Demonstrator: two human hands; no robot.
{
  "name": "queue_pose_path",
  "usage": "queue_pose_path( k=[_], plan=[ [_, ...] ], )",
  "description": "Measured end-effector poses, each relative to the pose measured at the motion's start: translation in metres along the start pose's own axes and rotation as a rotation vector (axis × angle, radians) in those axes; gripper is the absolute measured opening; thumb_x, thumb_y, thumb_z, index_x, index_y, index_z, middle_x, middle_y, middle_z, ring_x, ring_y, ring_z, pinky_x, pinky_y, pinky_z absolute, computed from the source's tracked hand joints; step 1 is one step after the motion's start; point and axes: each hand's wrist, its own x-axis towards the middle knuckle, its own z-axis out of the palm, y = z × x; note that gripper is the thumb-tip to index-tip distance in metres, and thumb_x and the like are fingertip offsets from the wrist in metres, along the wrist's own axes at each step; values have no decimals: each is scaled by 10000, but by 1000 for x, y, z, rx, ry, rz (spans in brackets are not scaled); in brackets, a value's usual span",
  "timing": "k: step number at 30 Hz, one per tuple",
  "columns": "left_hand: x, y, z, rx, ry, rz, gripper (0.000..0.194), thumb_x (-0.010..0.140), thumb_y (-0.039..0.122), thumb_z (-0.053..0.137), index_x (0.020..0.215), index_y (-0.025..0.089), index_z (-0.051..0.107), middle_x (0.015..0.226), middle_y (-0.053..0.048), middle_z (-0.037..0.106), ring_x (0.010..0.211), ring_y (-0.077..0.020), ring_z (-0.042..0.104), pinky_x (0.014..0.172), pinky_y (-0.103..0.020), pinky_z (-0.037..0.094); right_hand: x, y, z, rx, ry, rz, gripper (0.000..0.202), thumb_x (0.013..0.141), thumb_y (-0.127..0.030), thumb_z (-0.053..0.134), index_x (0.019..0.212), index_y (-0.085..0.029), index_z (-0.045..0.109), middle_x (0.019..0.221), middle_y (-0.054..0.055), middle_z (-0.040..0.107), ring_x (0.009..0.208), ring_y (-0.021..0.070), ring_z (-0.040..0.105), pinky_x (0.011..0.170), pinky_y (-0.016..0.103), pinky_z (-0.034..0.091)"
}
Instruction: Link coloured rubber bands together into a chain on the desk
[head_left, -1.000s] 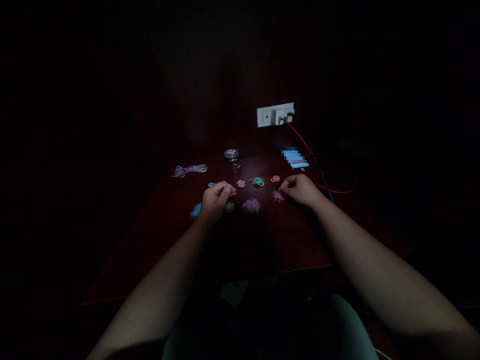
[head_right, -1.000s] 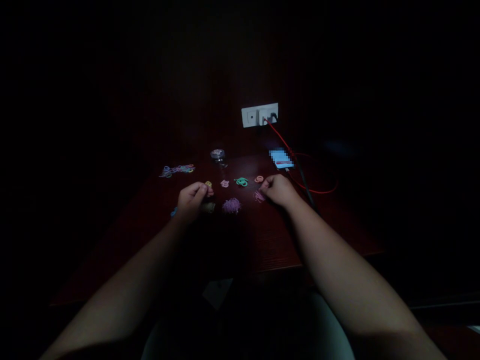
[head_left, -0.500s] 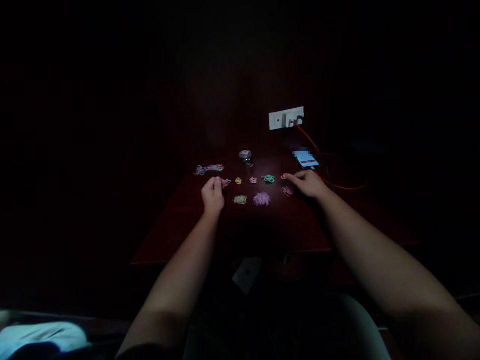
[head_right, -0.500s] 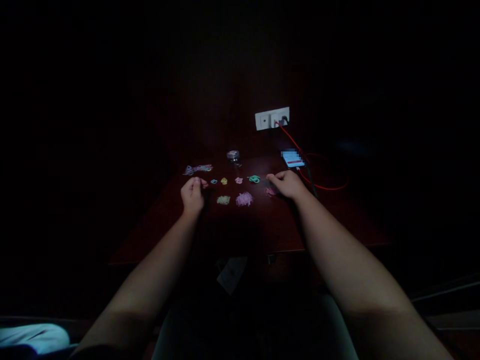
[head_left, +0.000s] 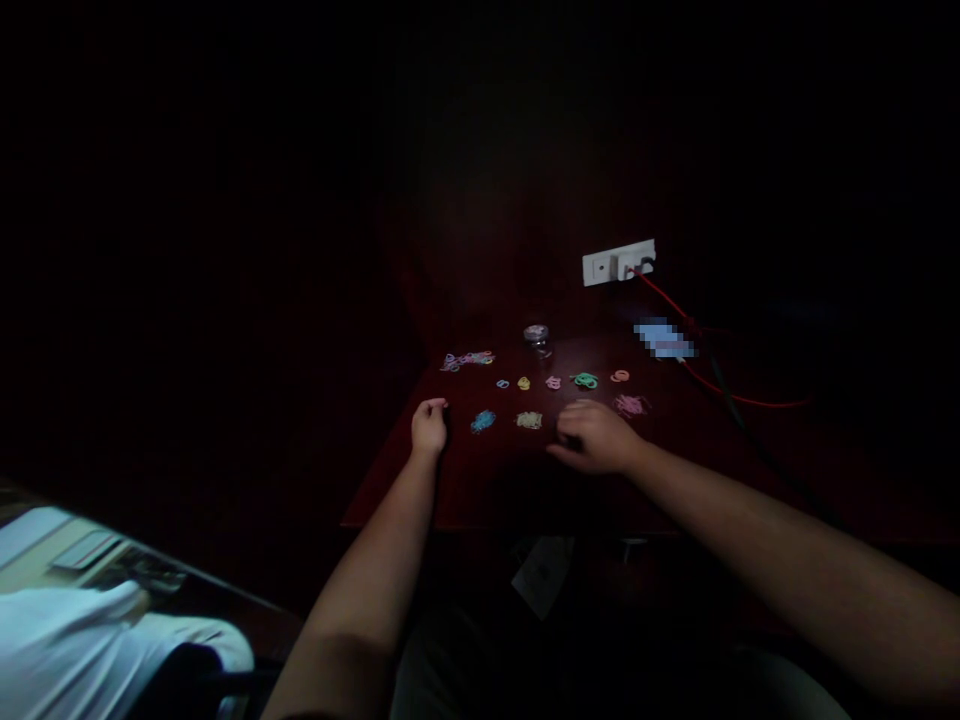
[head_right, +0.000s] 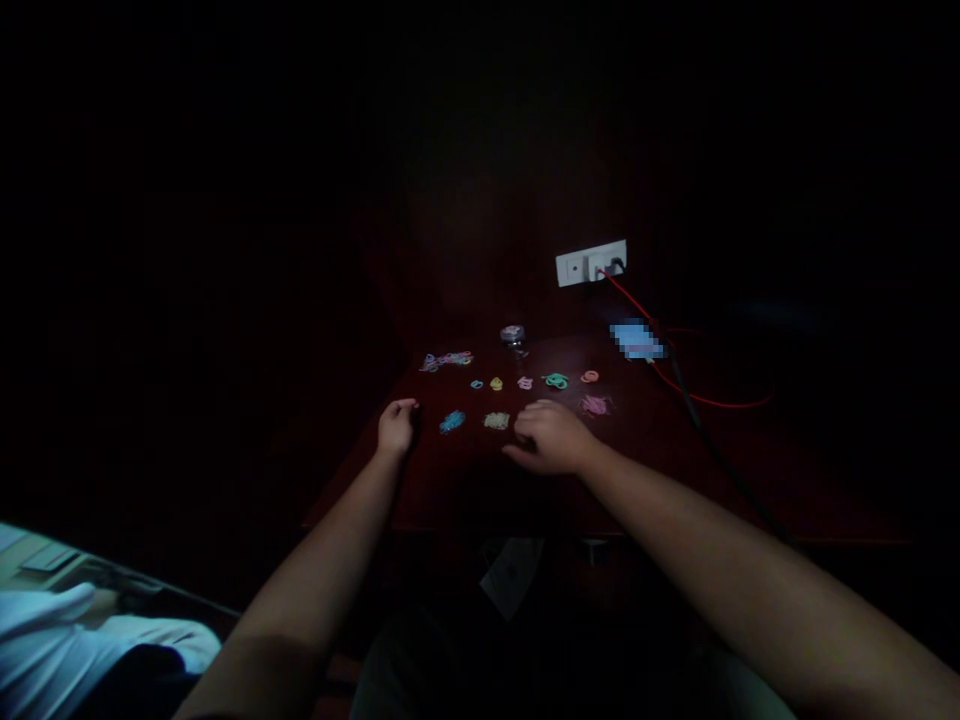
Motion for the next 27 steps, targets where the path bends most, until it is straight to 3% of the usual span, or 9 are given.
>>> queue_pose_path(
  k=[4,9,16,19,27],
  plan=[
    [7,-7,7,97,-27,-26,238,857,231,453,948,162,662,1031,-98,696,960,-203,635,904,-350,462,15,-22,28,4,-27,-123,288,793,-414,598,602,-200,572,621,39,588,615,169,504,632,311,363],
    [19,-10,20,232,-136,29,250,865,246,484,963,166,700,1106,-102,683,1056,-225,608,987,-348,414,32,-28,42,83,-8,-119,297,786,-374,604,556,-202,528,574,18,562,567,148,481,617,301,379],
    [62,-26,37,422,-125,3,254,857,280,503,1021,222,689,1234,-63,630,1158,-240,546,1022,-349,380,29,-12,23,274,121,43,327,811,-261,585,548,-198,402,523,-22,438,526,114,414,533,263,300],
    [88,-33,41,495,-85,-29,298,847,293,520,1108,222,646,1263,-95,597,1179,-259,532,1011,-366,385,25,-3,13,348,160,106,365,821,-217,564,544,-201,327,516,-37,364,500,98,357,504,252,265],
    [151,-49,54,599,-41,-48,308,860,317,500,1116,202,625,1209,-147,578,1083,-258,595,942,-342,433,21,5,6,430,163,161,354,791,-142,577,564,-194,311,532,-36,372,510,87,371,498,244,262]
  ],
)
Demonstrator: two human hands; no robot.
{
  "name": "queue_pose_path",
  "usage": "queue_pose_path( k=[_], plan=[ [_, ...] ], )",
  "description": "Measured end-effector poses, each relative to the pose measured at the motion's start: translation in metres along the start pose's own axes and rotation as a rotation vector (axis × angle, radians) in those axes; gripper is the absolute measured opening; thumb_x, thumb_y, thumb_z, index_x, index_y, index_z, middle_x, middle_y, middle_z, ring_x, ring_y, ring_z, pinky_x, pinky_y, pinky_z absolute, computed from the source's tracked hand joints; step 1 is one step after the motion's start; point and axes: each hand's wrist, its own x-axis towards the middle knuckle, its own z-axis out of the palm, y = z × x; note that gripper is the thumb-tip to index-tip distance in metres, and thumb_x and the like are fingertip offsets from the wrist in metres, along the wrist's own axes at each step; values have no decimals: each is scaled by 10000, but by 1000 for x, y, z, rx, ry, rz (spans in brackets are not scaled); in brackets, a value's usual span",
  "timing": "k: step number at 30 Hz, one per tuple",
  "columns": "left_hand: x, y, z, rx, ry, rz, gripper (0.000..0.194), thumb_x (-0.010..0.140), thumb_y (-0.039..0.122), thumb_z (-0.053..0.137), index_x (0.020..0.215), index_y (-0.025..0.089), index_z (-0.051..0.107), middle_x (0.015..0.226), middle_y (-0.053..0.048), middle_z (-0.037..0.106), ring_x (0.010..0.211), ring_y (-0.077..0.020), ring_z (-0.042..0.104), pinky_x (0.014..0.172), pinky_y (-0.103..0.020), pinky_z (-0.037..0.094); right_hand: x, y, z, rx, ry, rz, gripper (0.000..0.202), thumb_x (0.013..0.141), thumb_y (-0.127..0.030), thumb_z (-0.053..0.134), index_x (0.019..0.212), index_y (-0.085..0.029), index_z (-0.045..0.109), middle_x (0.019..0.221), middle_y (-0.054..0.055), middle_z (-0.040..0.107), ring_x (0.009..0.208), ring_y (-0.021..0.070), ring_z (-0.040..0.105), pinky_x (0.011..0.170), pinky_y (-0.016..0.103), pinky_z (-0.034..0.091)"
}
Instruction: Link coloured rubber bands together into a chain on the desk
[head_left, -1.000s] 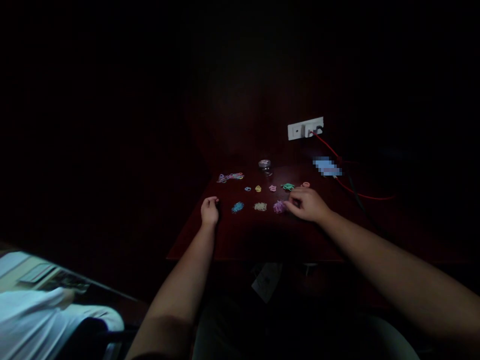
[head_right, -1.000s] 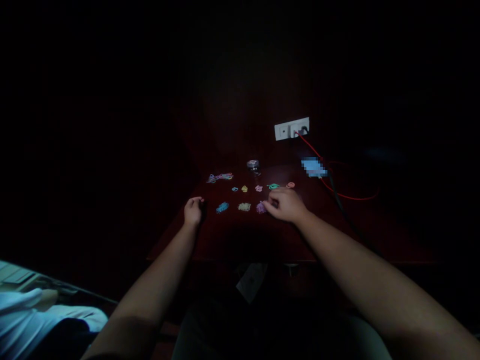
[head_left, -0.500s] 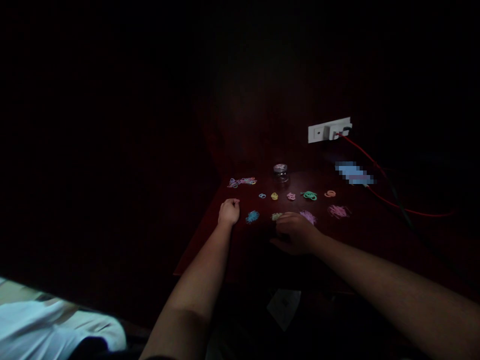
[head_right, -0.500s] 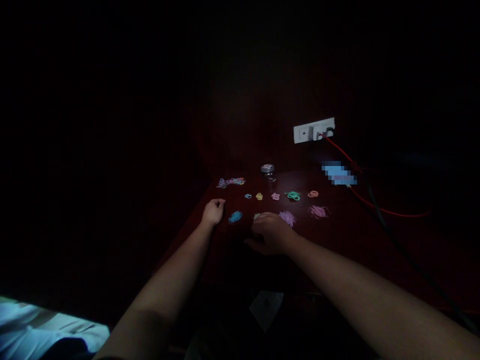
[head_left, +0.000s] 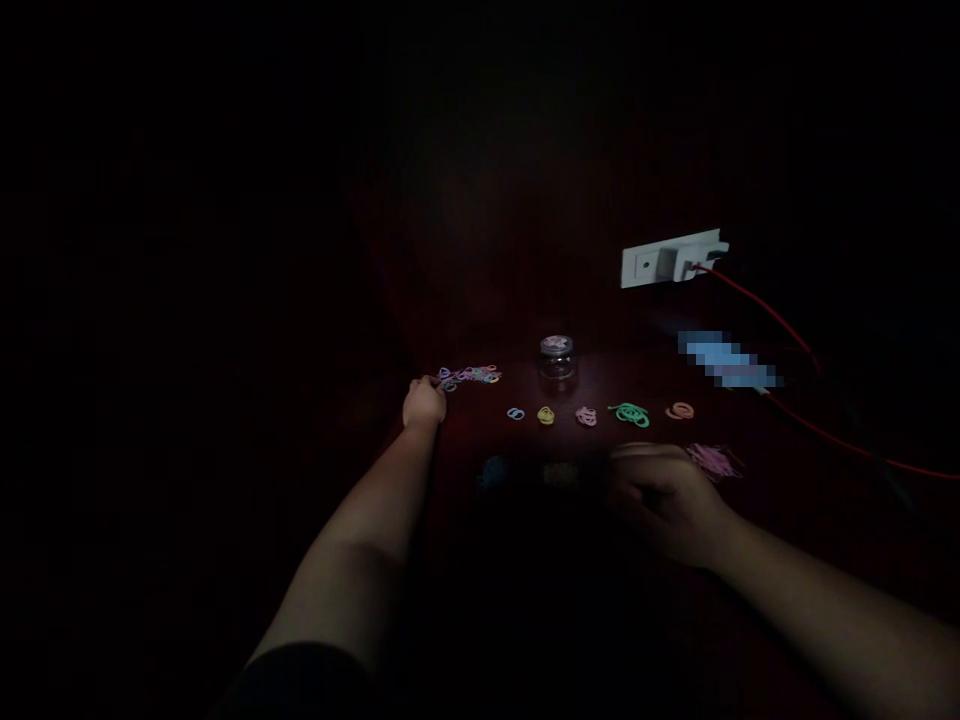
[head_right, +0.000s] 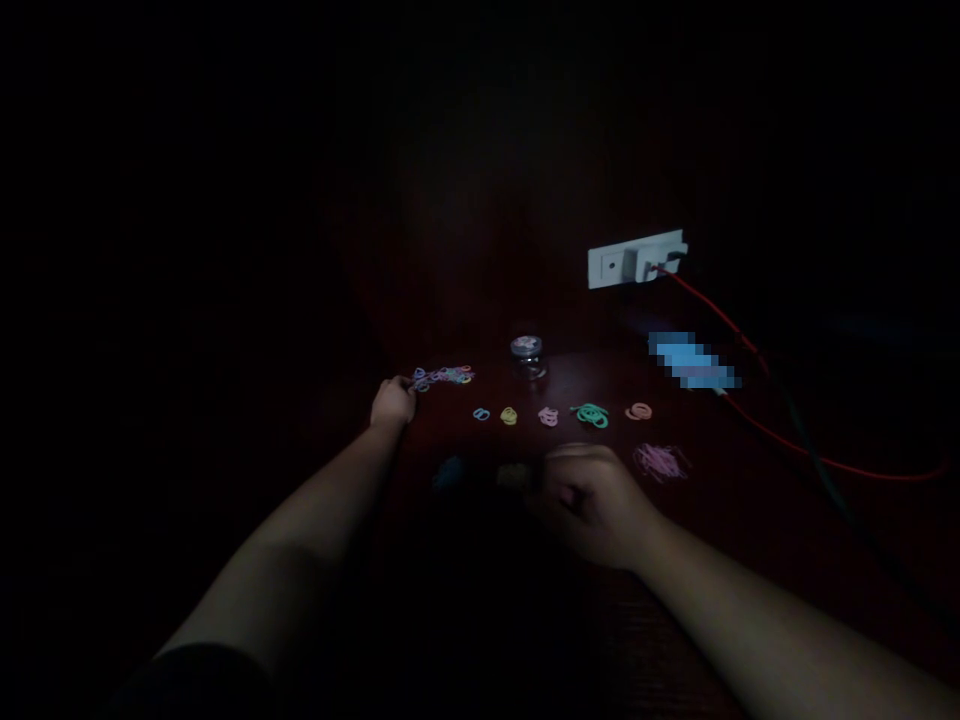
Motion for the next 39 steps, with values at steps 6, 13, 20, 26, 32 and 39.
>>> queue_pose_path(
  k=[6,13,20,26,32,39],
  plan=[
    [22,-3,7,19,-23,-25,272,869,333,470,941,174,678,1069,-169,656,989,-272,628,861,-349,461,-1,2,-3,34,-6,71,342,804,-127,561,561,-188,328,540,-34,391,487,69,366,465,228,263],
    [24,-11,8,-43,-34,-41,219,852,352,492,870,216,663,983,-114,701,904,-253,637,788,-329,463,0,2,-1,27,4,85,364,812,-161,569,544,-188,324,528,-37,383,474,64,352,455,230,258],
    [21,-18,8,-174,-40,-48,181,832,349,531,829,203,638,909,-87,698,812,-214,628,763,-301,452,3,5,-5,-13,59,89,381,823,-185,559,520,-187,328,509,-44,361,464,62,331,453,231,240],
    [11,-23,6,-356,7,-45,171,844,298,502,864,168,611,883,-66,680,775,-167,609,750,-261,455,6,10,-5,-58,97,84,380,810,-204,560,507,-188,331,494,-40,382,464,70,347,469,234,253],
    [-16,-23,-4,-544,29,-17,215,839,311,472,863,146,607,809,-41,662,668,-124,578,635,-207,448,8,10,-5,-75,109,87,392,829,-253,551,495,-191,355,480,-33,410,467,85,376,482,239,273],
    [-56,-8,-20,-651,-102,61,219,795,328,536,862,141,629,743,-32,660,587,-105,546,559,-199,417,7,13,-11,-69,86,141,392,850,-317,556,501,-188,433,484,-26,440,462,96,397,485,248,288]
  ],
)
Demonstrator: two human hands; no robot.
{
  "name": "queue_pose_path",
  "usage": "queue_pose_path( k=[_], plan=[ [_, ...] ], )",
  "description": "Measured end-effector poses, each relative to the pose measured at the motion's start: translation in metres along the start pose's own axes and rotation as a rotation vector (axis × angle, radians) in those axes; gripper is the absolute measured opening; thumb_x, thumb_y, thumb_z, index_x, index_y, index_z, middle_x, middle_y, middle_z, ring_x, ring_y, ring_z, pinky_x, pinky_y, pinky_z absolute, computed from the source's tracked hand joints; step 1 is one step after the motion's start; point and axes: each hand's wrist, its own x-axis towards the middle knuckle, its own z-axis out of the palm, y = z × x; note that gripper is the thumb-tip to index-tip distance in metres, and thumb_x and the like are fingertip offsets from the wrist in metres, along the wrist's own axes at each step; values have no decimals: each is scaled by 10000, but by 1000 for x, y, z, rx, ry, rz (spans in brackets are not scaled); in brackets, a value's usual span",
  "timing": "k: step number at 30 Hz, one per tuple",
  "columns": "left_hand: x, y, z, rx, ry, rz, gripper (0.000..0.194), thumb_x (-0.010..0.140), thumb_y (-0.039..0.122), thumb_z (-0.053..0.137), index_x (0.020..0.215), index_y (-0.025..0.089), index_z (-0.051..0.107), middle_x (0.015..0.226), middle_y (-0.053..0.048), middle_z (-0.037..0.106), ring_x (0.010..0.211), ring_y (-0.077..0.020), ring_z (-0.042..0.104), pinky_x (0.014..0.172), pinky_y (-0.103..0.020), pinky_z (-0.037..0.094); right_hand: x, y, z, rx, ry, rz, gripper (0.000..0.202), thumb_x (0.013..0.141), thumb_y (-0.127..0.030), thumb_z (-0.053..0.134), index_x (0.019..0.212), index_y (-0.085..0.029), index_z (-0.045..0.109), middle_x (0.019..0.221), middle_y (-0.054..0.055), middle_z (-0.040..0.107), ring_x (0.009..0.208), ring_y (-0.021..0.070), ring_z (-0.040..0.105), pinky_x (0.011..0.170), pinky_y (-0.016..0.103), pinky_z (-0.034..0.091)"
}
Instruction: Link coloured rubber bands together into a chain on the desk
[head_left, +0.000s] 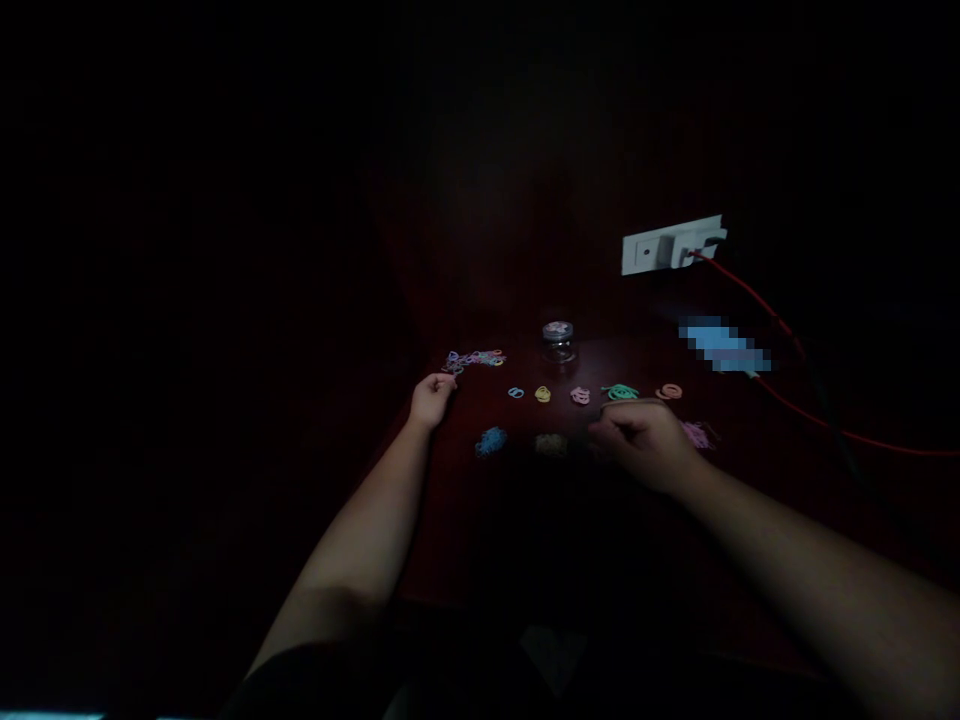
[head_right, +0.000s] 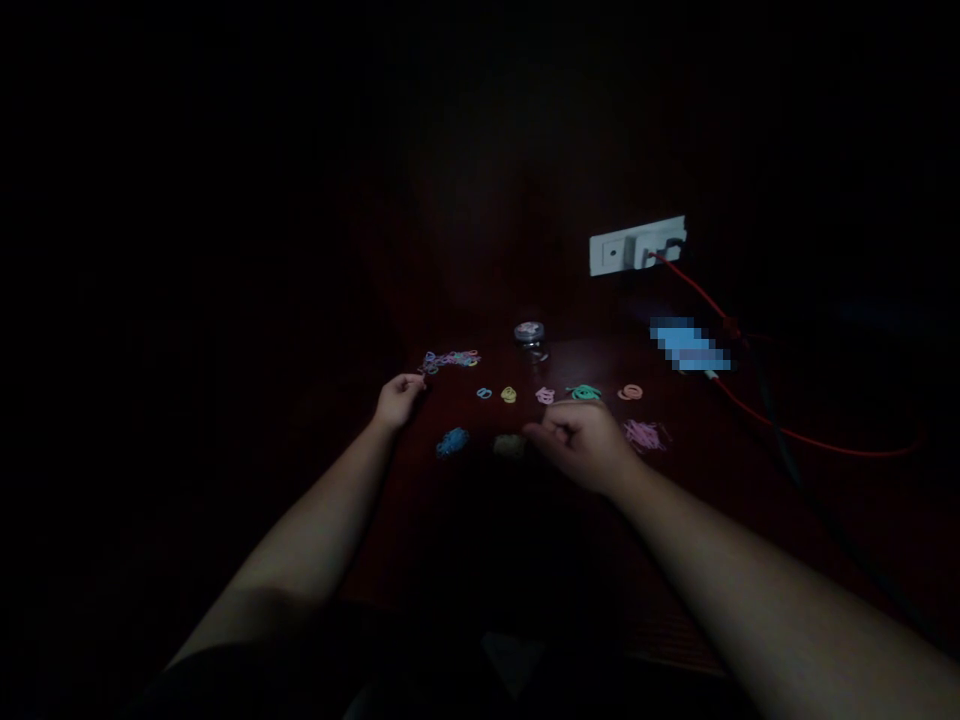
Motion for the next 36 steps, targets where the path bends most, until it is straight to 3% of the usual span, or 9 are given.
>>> queue_pose_path(
  k=[9,15,19,23,26,29,36],
  plan=[
    [-42,40,11,-122,-249,130,211,758,326,605,831,130,631,745,-35,650,649,-110,558,615,-217,438,0,4,-8,-60,25,20,384,855,-311,556,516,-184,426,508,-26,409,487,96,392,503,256,297],
    [-68,92,24,-32,-149,403,183,798,323,601,830,147,643,727,-19,631,626,-102,542,567,-206,411,4,0,-1,-77,25,14,129,840,-270,593,765,-167,616,612,-16,474,563,110,441,549,250,341],
    [-98,127,42,36,-188,582,102,798,260,603,793,171,654,713,-8,654,600,-95,558,575,-205,429,6,-5,5,-68,31,-36,104,816,-258,643,874,-173,655,713,12,547,638,123,487,589,253,373],
    [-119,147,52,101,-247,698,67,800,238,607,793,192,655,742,-7,671,651,-110,587,632,-219,452,6,-7,8,-43,21,-22,93,835,-263,630,808,-178,660,713,17,563,663,129,508,617,261,389],
    [-118,147,53,133,-285,749,81,816,248,590,799,199,652,748,-2,671,674,-115,590,664,-224,455,6,-4,7,-34,24,-13,139,862,-237,582,760,-174,651,691,16,554,656,128,502,619,264,386],
    [-102,135,46,212,-257,719,99,815,251,576,800,192,654,724,-2,660,677,-122,588,689,-229,453,6,1,4,-44,38,24,141,863,-243,573,773,-164,648,704,22,551,647,128,497,609,266,381],
    [-49,77,12,509,-151,270,140,803,257,549,836,212,678,775,-9,690,662,-149,597,654,-252,431,6,7,-5,-90,28,111,153,846,-254,581,754,-145,638,691,22,543,625,129,498,592,265,381]
  ],
)
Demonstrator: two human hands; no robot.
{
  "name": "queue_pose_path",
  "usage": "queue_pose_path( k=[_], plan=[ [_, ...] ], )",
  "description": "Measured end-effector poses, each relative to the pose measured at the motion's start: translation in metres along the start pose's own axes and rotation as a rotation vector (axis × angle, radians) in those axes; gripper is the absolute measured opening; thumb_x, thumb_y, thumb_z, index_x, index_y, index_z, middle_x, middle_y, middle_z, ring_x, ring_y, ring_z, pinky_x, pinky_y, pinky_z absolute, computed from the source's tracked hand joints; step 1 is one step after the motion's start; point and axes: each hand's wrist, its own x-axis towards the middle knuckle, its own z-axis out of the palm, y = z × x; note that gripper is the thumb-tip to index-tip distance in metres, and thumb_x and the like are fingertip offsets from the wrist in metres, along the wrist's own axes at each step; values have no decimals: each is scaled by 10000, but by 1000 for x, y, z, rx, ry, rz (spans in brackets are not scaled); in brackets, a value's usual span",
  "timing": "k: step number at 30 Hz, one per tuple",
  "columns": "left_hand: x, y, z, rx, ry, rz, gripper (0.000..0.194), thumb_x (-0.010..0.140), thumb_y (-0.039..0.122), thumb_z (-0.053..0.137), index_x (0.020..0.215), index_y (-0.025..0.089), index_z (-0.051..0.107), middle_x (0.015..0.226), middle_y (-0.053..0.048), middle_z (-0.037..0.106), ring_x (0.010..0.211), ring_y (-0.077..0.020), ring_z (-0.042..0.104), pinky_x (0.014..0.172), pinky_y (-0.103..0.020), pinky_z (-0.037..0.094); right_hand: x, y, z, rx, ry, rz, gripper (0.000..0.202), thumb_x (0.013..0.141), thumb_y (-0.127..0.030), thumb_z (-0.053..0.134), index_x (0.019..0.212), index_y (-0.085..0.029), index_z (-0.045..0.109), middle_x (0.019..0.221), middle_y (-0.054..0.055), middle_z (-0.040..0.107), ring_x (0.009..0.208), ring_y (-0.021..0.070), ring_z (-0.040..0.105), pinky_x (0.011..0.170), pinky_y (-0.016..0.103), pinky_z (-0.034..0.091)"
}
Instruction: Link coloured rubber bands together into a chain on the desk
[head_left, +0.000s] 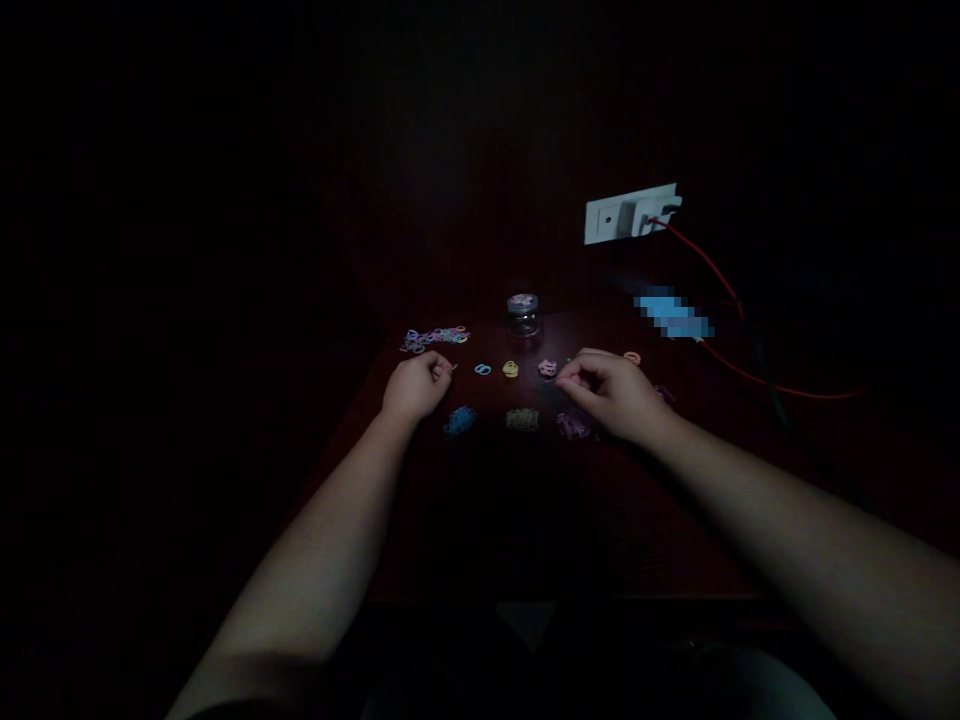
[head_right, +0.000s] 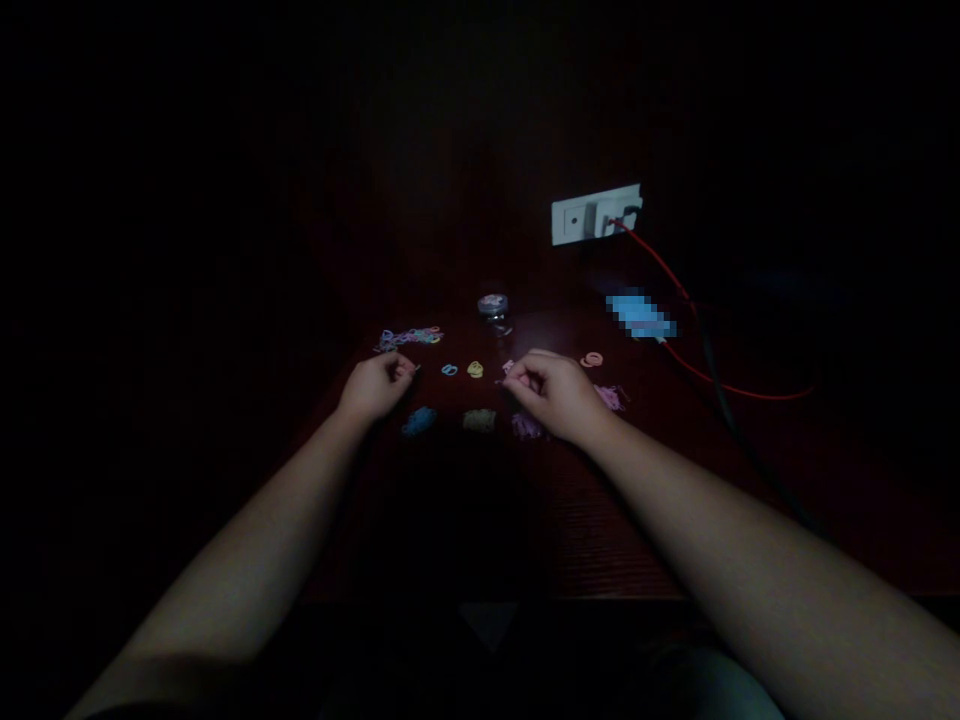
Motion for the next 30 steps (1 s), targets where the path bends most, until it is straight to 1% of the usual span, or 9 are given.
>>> queue_pose_path(
  k=[4,8,11,13,17,20,23,26,30],
  plan=[
    [7,-24,2,45,-97,-85,129,793,288,574,812,230,687,824,-15,706,711,-161,612,645,-256,419,1,2,0,16,-30,8,153,840,-259,584,754,-147,644,690,22,548,613,126,496,577,258,384],
    [5,-25,1,68,-118,-109,101,762,284,621,831,231,673,851,-17,708,733,-167,617,662,-263,426,3,4,1,49,-17,10,150,829,-273,597,763,-149,648,690,24,554,604,125,493,563,254,384],
    [-4,-4,-3,0,7,-112,145,773,320,630,854,205,665,840,-33,698,712,-163,608,658,-263,435,2,4,0,80,-24,3,156,826,-282,601,773,-148,662,706,27,556,606,122,490,561,252,383],
    [-12,24,-4,-139,89,-39,203,823,361,579,877,188,670,829,-36,693,684,-147,601,646,-254,443,1,5,-1,88,-25,9,168,826,-292,603,779,-145,670,705,24,550,598,118,480,559,253,380],
    [-24,97,5,-401,-11,189,245,828,390,579,845,177,699,711,-21,676,599,-129,574,574,-236,440,-1,8,-4,83,9,44,181,817,-313,617,788,-144,674,694,23,570,604,124,490,572,258,389],
    [-24,133,17,-586,-31,221,199,834,308,565,828,152,688,713,-29,684,616,-125,599,581,-223,465,-1,9,-7,77,33,52,189,830,-317,605,799,-148,682,733,42,621,658,142,536,605,266,411],
    [-25,139,28,-643,37,294,168,815,237,576,922,156,677,791,-34,699,677,-122,620,625,-218,484,0,7,-9,90,48,55,205,842,-316,595,786,-140,684,761,57,648,685,153,565,632,276,427],
    [-28,131,35,-580,75,398,216,783,201,603,984,171,677,840,-36,702,680,-118,609,617,-213,475,0,6,-10,92,38,55,202,844,-308,597,786,-138,689,753,57,651,687,158,578,647,283,434],
    [-29,121,38,-491,60,437,189,774,184,599,938,177,695,793,-21,692,668,-117,595,606,-212,461,1,8,-8,99,31,54,193,843,-296,599,777,-140,693,750,53,651,697,158,587,669,284,442]
  ],
)
